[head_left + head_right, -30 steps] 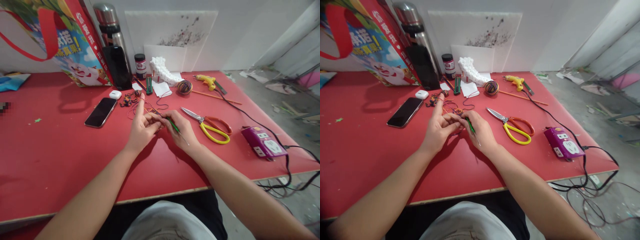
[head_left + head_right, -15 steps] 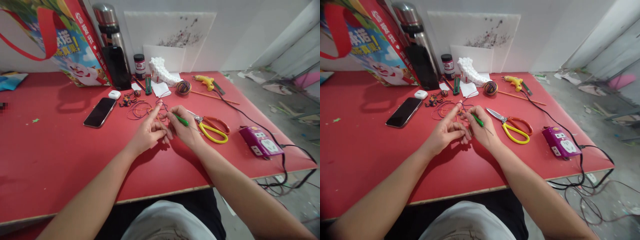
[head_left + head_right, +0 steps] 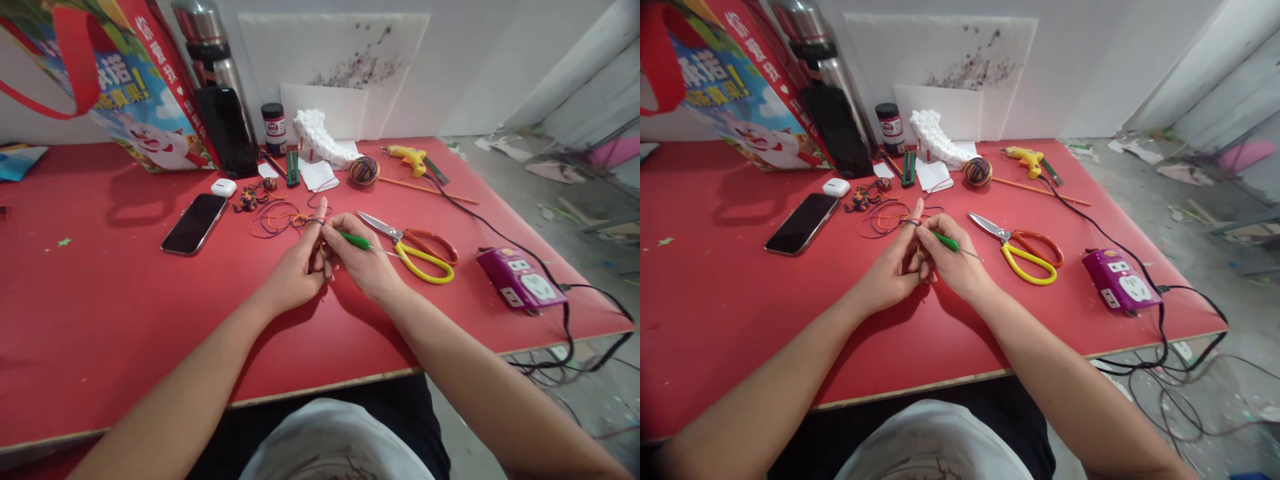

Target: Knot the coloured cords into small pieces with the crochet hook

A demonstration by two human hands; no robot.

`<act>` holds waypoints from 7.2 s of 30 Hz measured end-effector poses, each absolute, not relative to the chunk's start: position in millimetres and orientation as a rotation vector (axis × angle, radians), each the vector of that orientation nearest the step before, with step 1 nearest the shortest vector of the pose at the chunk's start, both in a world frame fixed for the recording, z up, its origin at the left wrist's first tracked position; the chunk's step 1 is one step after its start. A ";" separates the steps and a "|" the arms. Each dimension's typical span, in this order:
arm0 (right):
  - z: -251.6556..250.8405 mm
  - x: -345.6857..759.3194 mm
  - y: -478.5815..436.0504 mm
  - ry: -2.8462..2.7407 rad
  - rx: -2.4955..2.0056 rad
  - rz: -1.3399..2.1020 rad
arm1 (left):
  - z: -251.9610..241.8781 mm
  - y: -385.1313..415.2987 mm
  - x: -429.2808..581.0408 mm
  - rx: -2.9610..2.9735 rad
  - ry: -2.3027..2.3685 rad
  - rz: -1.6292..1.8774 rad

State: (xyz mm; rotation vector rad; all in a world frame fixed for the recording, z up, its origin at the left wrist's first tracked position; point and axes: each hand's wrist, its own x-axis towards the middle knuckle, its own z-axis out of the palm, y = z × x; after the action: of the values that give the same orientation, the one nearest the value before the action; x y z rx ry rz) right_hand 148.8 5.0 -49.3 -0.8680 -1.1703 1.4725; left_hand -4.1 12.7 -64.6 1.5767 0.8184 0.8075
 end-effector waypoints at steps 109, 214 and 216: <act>-59.9 150.3 -3.7 -1.490 -0.959 0.918 | -40.9 19.3 -1.7 1.102 0.910 1.312; -28.2 180.2 -6.0 -1.352 -0.799 0.960 | -15.6 22.3 -25.4 0.888 0.676 1.088; -26.7 182.8 -5.0 -1.356 -0.767 0.986 | -15.1 22.0 -25.7 0.877 0.679 1.066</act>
State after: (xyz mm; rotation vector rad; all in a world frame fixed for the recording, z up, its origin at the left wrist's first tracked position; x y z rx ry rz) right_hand 182.8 -5.0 -26.7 -0.7672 -1.3564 0.9860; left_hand -25.7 22.0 -15.1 0.8772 0.6794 1.0658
